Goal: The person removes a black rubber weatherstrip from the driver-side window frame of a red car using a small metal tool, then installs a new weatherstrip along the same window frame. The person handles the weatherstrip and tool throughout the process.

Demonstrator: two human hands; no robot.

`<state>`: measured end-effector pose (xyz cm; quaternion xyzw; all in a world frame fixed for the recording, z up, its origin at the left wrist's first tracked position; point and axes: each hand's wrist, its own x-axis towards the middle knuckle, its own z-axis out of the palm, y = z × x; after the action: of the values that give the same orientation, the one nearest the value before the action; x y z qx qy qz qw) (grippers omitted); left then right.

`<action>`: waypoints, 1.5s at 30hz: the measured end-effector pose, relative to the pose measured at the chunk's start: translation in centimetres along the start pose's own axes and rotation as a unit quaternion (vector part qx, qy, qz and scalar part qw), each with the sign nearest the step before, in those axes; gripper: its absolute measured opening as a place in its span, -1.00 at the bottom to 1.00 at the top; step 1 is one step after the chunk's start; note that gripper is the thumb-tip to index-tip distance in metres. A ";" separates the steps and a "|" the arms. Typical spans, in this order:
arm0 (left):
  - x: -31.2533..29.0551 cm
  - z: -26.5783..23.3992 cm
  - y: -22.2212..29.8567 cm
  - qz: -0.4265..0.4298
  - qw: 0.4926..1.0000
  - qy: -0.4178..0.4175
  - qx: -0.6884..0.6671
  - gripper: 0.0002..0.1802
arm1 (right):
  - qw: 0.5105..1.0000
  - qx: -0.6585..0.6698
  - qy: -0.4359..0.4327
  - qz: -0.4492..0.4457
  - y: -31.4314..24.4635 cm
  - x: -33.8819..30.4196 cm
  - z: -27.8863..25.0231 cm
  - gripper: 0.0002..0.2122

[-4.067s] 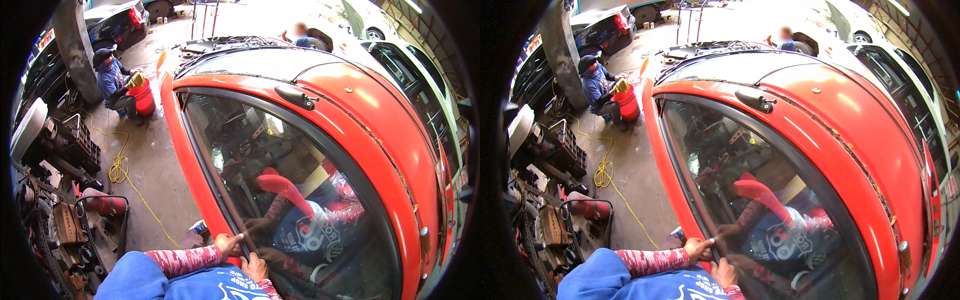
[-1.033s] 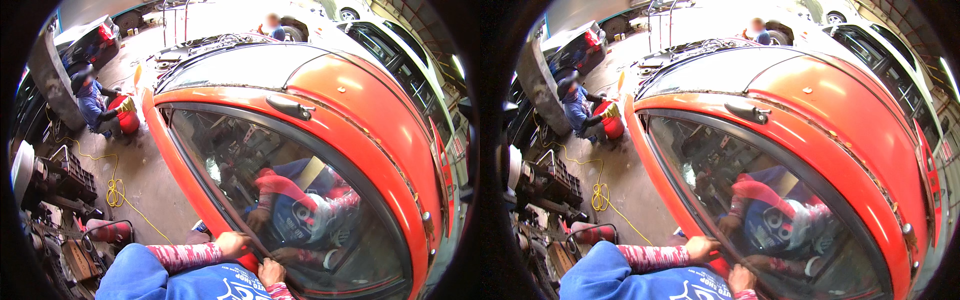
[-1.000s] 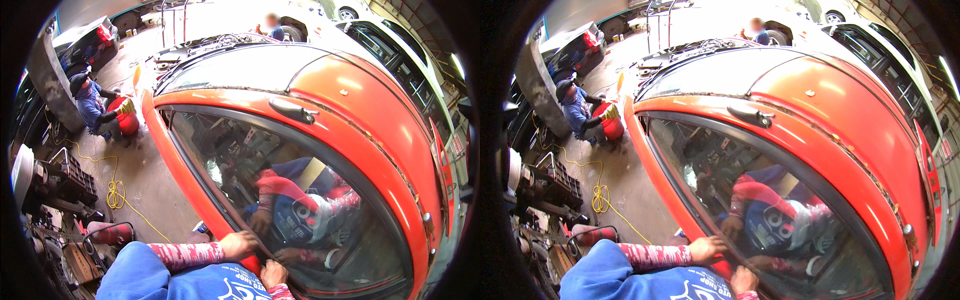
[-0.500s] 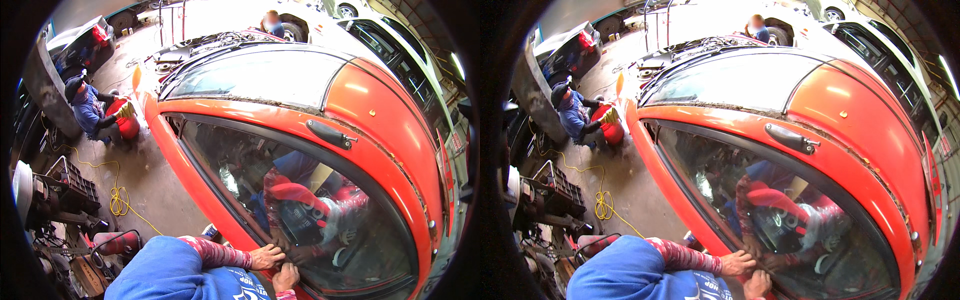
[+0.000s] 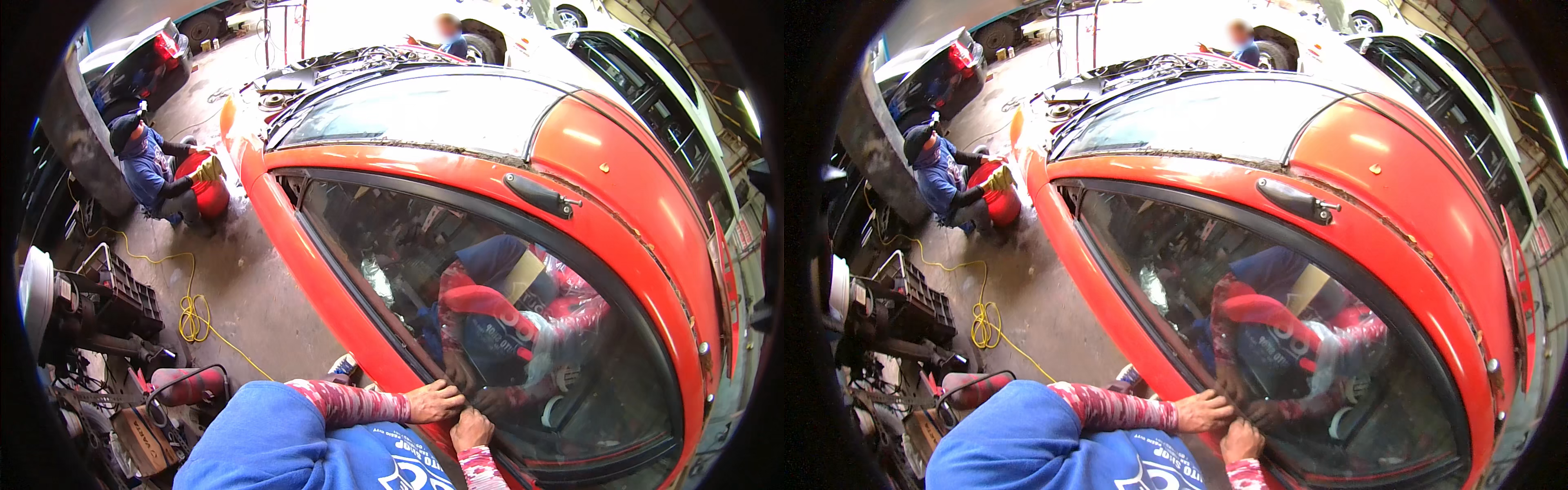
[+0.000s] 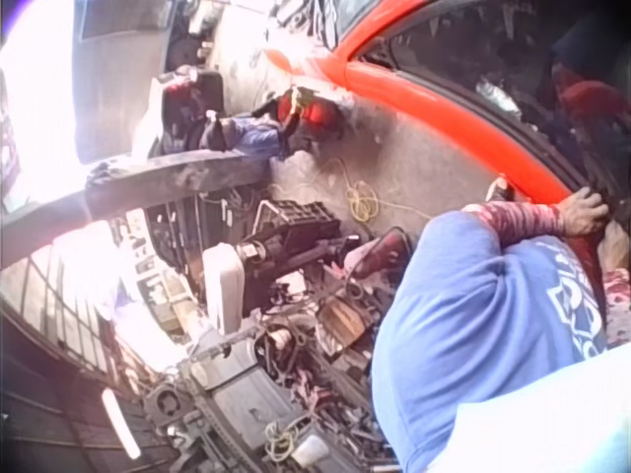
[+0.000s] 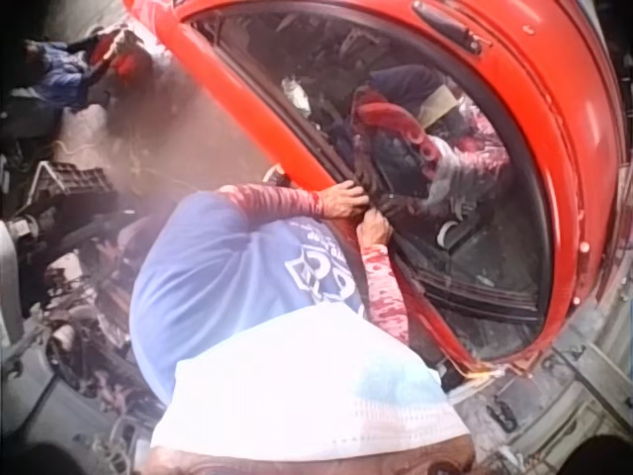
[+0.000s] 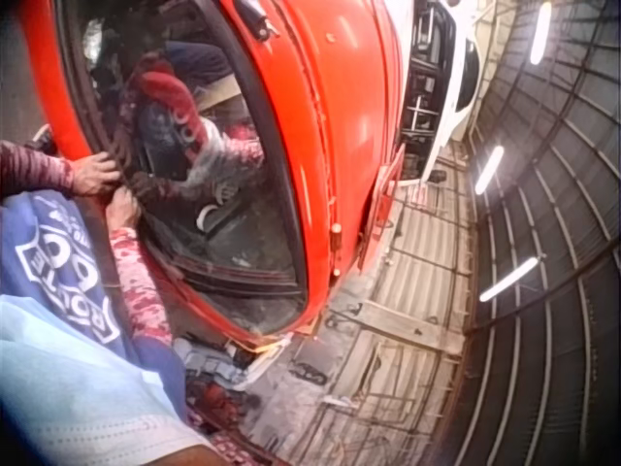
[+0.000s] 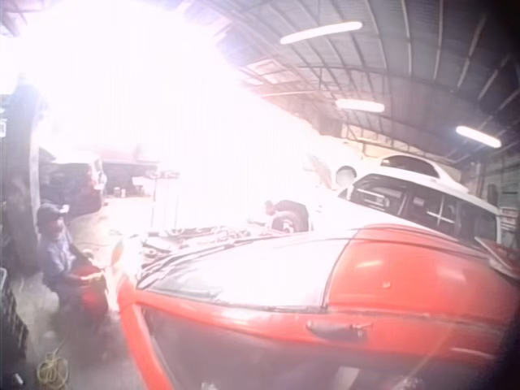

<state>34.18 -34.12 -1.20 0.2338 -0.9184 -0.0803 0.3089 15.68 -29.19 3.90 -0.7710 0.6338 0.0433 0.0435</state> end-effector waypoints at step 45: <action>1.0 2.4 1.1 -0.160 0.985 0.034 -0.060 -0.80 | 0.985 0.091 -0.011 -0.143 4.3 1.0 0.3 -0.83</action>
<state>31.61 -33.69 -2.23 0.3617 -0.8517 -0.1755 0.3361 11.69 -30.98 3.41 -0.8462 0.5176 -0.0126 0.1265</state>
